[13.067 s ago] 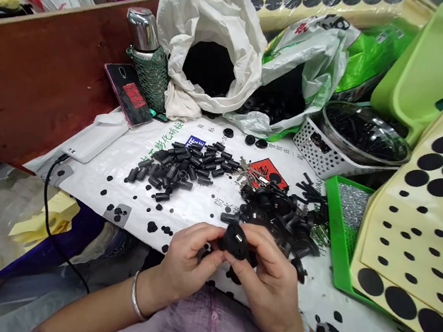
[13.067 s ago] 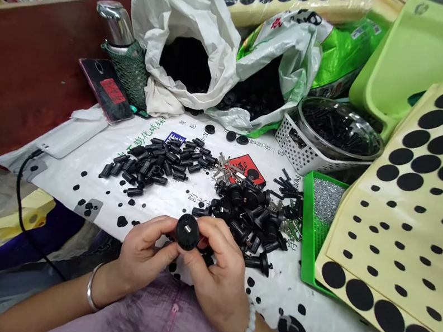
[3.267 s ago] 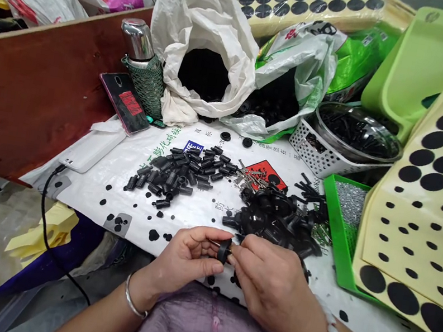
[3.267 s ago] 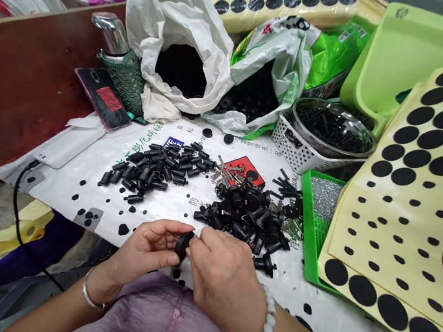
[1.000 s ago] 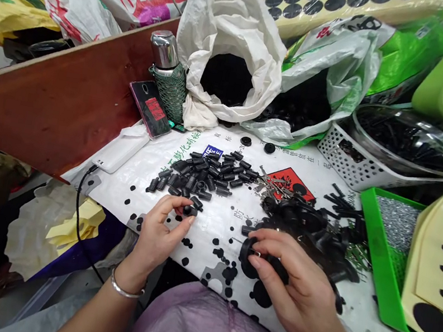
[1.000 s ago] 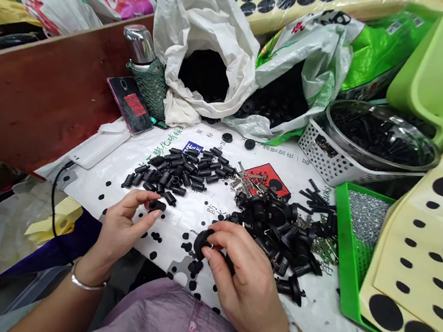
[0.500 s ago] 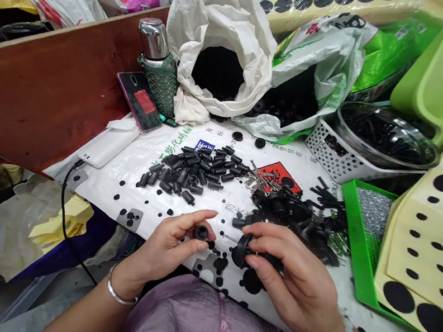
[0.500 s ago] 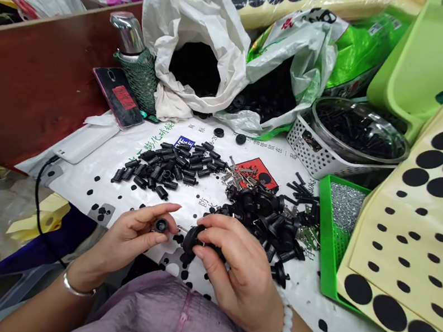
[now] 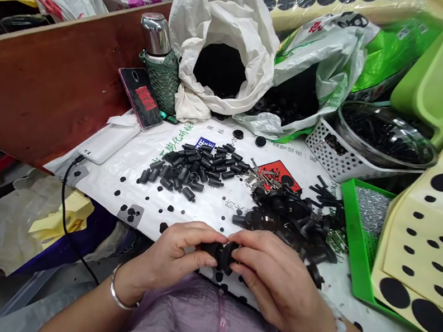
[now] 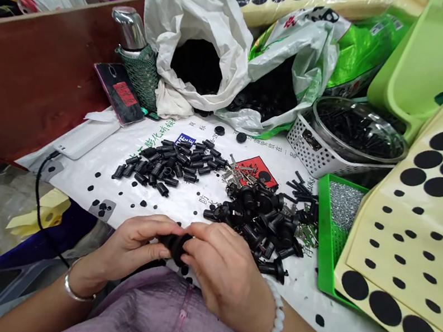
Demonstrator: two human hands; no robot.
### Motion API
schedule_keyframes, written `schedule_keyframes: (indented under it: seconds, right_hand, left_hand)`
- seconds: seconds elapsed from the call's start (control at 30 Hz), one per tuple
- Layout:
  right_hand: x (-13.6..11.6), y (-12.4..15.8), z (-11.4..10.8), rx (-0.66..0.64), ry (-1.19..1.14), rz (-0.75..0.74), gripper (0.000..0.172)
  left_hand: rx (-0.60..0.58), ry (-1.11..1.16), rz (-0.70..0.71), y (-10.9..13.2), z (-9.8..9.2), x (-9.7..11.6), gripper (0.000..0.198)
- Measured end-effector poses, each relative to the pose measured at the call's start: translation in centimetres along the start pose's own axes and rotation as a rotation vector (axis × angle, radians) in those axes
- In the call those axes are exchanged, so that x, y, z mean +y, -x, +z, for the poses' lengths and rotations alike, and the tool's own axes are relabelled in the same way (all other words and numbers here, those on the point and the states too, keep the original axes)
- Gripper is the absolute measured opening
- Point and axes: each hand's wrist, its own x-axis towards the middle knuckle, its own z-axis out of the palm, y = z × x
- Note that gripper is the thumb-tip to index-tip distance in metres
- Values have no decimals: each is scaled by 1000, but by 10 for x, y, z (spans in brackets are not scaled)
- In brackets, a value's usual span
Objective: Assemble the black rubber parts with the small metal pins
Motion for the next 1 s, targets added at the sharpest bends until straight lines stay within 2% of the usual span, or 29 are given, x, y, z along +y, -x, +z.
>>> schedule_keyframes:
  seconds: [0.1, 0.3, 0.4, 0.47, 0.63, 0.83, 1.0]
  right_hand:
    - [-1, -2, 0, -14, -19, 29, 13]
    - [6, 0, 2, -43, -86, 123, 13]
    - [11, 5, 4, -27, -25, 101, 16]
    - [13, 6, 4, -32, 6, 78, 23]
    - [12, 8, -2, -138, 130, 5, 36]
    - [12, 16, -4, -147, 231, -70, 41]
    - [11, 20, -2, -165, 274, -104, 38]
  left_hand:
    - [-25, -76, 75, -2, 3, 1, 24]
    - [-39, -102, -10, -5, 9, -4, 25]
    - [-18, -140, -23, -6, 11, -6, 29]
    - [-19, -192, -41, -7, 12, -5, 31]
    - [-91, -217, -87, -7, 9, -3, 29]
    - [-148, -224, -21, -6, 8, -2, 19]
    - [-205, -265, 22, -8, 5, 0, 18]
